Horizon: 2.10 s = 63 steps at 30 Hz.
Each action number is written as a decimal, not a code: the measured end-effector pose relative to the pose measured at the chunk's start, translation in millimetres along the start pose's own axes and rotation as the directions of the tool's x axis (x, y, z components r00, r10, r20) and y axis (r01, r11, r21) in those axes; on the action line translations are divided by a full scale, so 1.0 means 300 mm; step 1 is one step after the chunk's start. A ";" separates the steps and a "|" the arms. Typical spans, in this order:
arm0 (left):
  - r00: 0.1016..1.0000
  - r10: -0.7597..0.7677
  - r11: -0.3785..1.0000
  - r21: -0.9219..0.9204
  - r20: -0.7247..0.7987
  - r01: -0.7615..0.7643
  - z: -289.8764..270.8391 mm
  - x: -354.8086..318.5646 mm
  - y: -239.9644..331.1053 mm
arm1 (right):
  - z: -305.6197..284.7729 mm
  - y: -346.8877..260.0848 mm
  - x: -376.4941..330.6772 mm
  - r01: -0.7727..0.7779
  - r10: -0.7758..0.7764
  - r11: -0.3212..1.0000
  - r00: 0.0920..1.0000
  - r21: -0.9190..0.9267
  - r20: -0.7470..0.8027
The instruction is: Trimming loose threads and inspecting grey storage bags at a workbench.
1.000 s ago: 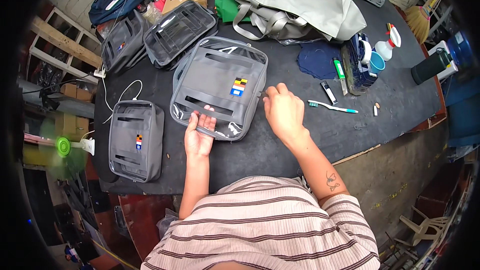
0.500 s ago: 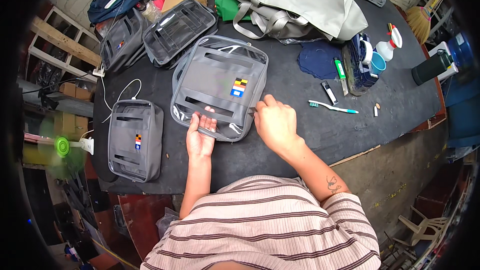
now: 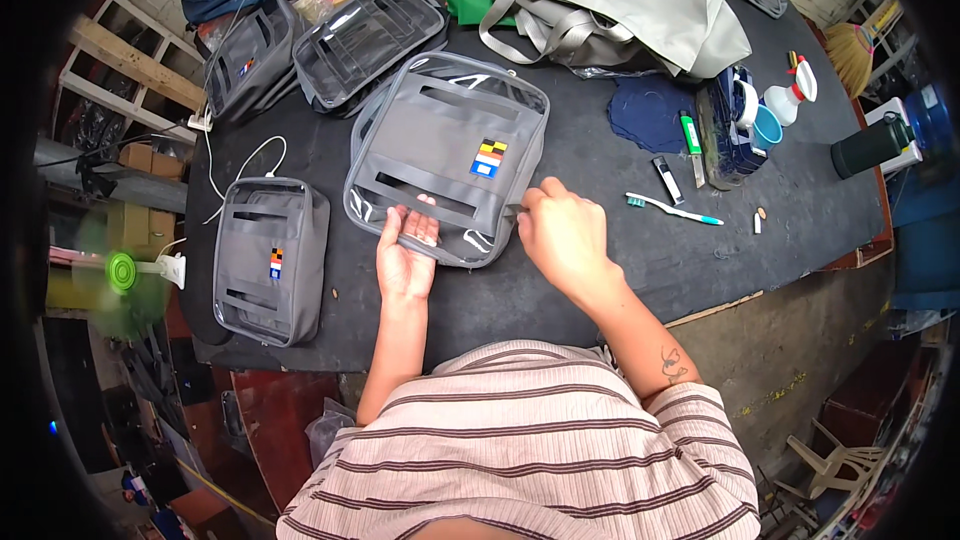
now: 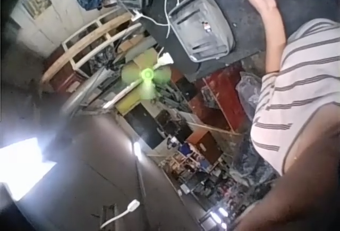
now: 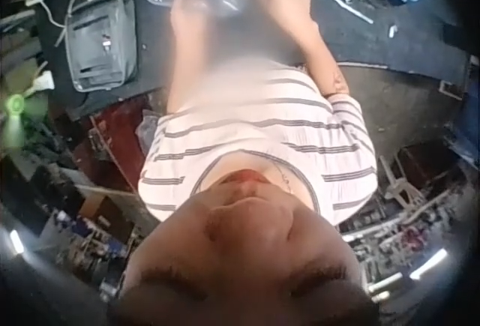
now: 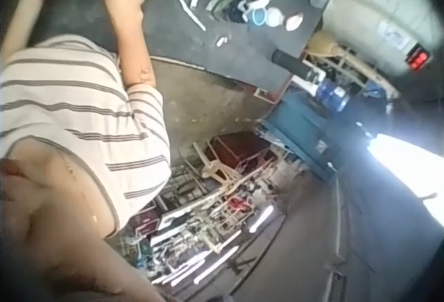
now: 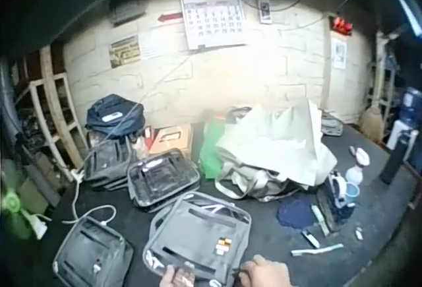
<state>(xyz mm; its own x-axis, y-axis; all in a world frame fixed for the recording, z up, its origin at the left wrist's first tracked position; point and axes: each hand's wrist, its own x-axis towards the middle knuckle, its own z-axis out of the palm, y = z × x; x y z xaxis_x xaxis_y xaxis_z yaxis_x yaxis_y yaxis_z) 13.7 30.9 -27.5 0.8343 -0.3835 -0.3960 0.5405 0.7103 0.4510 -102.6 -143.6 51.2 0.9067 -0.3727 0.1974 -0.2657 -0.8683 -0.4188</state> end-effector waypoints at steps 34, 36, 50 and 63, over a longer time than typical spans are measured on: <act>0.416 0.315 -0.386 0.516 0.853 -0.765 0.017 -0.099 -0.129 | 0.257 0.140 -0.091 0.056 0.176 0.775 0.938 0.630 -0.300; 0.351 0.385 -0.299 0.476 0.853 -0.827 -0.012 -0.060 -0.159 | 0.247 0.115 -0.109 0.133 0.072 0.842 0.933 0.523 -0.353; 0.513 0.483 -0.105 0.628 0.710 -0.771 -0.025 -0.052 -0.200 | 0.253 0.071 -0.121 0.305 -0.134 0.872 0.901 0.383 -0.412; 0.523 0.492 -0.101 0.643 0.696 -0.760 -0.005 -0.053 -0.187 | 0.343 0.081 -0.059 0.408 -0.164 0.825 0.835 0.391 -0.525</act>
<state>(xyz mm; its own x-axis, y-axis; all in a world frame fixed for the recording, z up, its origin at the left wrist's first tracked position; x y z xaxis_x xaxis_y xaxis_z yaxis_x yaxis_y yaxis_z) -30.0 -1.9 -47.7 0.7779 -0.2616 0.5714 -0.6188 -0.1599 0.7691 -91.4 -124.3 -53.7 0.6287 -0.3406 0.6991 0.2791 -0.7403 -0.6116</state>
